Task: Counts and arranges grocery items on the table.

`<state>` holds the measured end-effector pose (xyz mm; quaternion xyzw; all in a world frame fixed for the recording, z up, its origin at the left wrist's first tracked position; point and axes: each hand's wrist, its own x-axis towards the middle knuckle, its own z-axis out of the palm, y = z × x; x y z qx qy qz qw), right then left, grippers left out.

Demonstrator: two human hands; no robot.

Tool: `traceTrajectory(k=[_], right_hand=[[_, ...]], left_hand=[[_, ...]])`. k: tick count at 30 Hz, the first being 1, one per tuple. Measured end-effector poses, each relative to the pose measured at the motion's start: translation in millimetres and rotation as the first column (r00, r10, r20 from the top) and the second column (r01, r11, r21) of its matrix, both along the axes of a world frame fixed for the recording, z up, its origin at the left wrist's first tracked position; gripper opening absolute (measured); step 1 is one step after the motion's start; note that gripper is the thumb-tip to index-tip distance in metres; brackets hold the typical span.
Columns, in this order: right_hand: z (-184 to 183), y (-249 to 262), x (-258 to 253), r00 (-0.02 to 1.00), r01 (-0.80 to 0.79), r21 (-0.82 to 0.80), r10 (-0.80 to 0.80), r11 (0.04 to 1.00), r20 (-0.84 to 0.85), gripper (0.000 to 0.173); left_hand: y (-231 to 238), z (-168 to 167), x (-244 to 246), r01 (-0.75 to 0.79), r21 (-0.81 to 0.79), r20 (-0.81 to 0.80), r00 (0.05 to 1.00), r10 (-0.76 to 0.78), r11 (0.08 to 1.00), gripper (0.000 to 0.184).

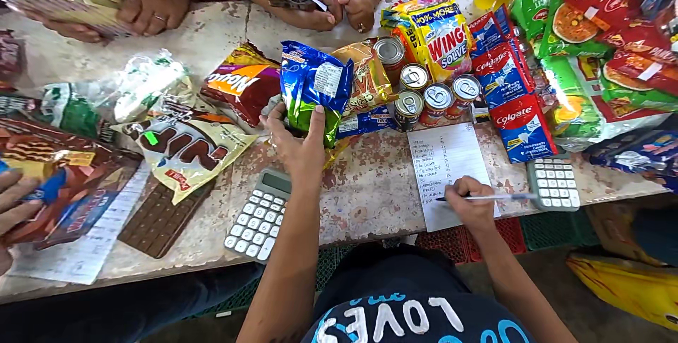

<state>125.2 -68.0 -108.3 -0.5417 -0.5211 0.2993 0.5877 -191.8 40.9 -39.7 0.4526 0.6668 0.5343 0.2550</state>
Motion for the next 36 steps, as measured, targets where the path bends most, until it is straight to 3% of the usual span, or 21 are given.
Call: traceTrajectory(k=[2,4,8,11,15,36], right_hand=[[19.1,-0.3,1.6,0.986,0.015,-0.144,-0.039,0.989,-0.165,0.022],[35.3,-1.6,0.1,0.982,-0.005,-0.196,-0.032,0.981,-0.184,0.016],[27.1,-4.8,1.6,0.998,-0.049,-0.108,0.044,0.993,-0.048,0.018],[0.2,-2.5,6.0,0.996,-0.002,0.036,-0.001,0.999,0.084,0.028],[-10.6,-2.0,9.5,0.989,-0.002,0.070,-0.008,0.998,0.146,0.028],[-3.5,-6.6,-2.3,0.989,-0.001,0.092,-0.013,0.996,0.145,0.030]], left_hand=[[-0.2,-0.8,0.1,0.002,-0.001,0.012,1.000,-0.002,1.000,0.081],[-0.2,-0.9,-0.1,0.006,0.007,0.014,1.000,-0.006,1.000,0.081],[-1.8,1.7,1.7,0.013,0.023,-0.003,1.000,-0.013,1.000,0.080],[-1.2,0.4,0.9,0.014,0.023,0.018,1.000,-0.015,1.000,0.081],[-1.1,-0.3,0.7,0.017,0.043,0.030,0.999,-0.019,0.999,0.081],[-1.0,-0.5,1.5,0.029,0.039,0.043,0.999,-0.030,0.999,0.081]])
